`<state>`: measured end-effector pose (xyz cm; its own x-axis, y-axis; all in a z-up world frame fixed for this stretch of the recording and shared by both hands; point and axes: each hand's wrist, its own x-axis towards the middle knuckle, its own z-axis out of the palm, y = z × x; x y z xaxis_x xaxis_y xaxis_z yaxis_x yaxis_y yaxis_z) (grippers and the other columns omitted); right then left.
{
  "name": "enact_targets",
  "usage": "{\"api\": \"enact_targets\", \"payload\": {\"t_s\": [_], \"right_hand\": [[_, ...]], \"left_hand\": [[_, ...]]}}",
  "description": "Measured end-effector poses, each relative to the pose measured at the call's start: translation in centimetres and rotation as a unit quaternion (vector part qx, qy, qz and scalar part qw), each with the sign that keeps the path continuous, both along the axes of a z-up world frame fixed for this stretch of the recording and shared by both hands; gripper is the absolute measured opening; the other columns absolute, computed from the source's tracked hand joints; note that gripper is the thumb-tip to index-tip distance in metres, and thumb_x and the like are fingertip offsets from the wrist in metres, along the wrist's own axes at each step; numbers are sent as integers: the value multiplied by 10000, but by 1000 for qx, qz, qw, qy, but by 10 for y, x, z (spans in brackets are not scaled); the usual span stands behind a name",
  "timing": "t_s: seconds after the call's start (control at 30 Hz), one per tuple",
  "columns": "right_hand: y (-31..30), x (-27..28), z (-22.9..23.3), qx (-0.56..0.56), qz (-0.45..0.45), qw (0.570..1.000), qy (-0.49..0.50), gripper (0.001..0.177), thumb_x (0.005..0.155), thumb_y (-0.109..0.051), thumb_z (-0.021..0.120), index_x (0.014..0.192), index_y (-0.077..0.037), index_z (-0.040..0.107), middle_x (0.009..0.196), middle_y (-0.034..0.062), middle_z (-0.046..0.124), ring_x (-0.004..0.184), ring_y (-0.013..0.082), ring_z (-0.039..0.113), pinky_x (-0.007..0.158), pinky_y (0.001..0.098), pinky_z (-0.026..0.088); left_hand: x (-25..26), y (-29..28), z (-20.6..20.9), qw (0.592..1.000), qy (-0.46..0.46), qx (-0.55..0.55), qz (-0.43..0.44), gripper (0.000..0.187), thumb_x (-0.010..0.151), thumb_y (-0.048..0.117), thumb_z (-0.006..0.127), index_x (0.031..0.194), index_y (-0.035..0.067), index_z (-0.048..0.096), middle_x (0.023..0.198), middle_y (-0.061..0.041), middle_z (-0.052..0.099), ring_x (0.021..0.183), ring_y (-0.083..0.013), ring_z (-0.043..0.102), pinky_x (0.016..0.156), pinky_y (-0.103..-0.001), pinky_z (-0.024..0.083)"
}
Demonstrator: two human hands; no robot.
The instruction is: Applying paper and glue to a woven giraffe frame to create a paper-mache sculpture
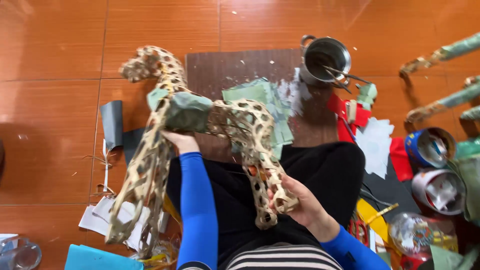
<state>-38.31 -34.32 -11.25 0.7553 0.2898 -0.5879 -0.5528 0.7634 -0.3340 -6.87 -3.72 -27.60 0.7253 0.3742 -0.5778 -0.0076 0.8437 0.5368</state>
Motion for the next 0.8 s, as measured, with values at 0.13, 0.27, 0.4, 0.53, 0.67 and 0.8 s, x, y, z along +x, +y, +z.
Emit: {"api": "enact_targets", "payload": {"t_s": [0.13, 0.27, 0.4, 0.53, 0.67, 0.8], "right_hand": [[41, 77, 21, -63, -26, 998, -9, 450, 1060, -346, 641, 1363, -13, 634, 935, 215, 725, 717, 318, 754, 588, 434, 638], [89, 180, -25, -101, -30, 990, -98, 459, 1077, -344, 676, 1343, 28, 637, 890, 210, 726, 700, 298, 774, 627, 509, 655], [130, 269, -88, -179, 16, 977, -114, 623, 1025, -431, 794, 1539, -131, 609, 1139, 184, 752, 936, 294, 789, 829, 515, 672], [115, 282, -141, -151, 41, 981, -111, 663, 1098, -653, 534, 1547, -171, 456, 1194, 181, 682, 1008, 332, 741, 820, 436, 607], [54, 220, -171, -280, 83, 943, -159, 259, 1136, -259, 633, 1357, -144, 704, 1127, 126, 791, 1026, 204, 784, 957, 363, 648], [-41, 130, -245, -493, 205, 832, -151, 358, 1111, -333, 654, 1375, -114, 755, 1013, 107, 839, 948, 192, 791, 916, 396, 646]], "left_hand": [[37, 33, -83, 999, 33, -29, 24, 1002, 890, 795, 587, 1651, 201, 322, 1591, -119, 506, 1494, -324, 441, 1211, -585, 286], [59, 38, -165, 998, 14, -58, 17, 1141, 856, 779, 890, 1713, 302, 307, 1678, -157, 452, 1554, -386, 446, 1328, -695, 262], [37, 15, -89, 995, -7, 15, -96, 1097, 1023, 851, 617, 1768, 164, 199, 1744, -241, 377, 1660, -348, 297, 1387, -544, 63], [28, 10, -48, 998, -16, 54, -35, 379, 1055, 520, 712, 1215, 186, 629, 1127, -66, 754, 1025, -201, 713, 922, -334, 501], [18, 6, 4, 963, 64, 249, 78, 193, 1006, 363, 801, 1012, 202, 695, 816, -11, 731, 707, -131, 688, 649, -238, 528], [-36, -38, 104, 941, 10, 332, 60, 120, 1097, 262, 698, 1005, 193, 665, 730, 56, 574, 633, -56, 580, 604, -192, 428]]}}
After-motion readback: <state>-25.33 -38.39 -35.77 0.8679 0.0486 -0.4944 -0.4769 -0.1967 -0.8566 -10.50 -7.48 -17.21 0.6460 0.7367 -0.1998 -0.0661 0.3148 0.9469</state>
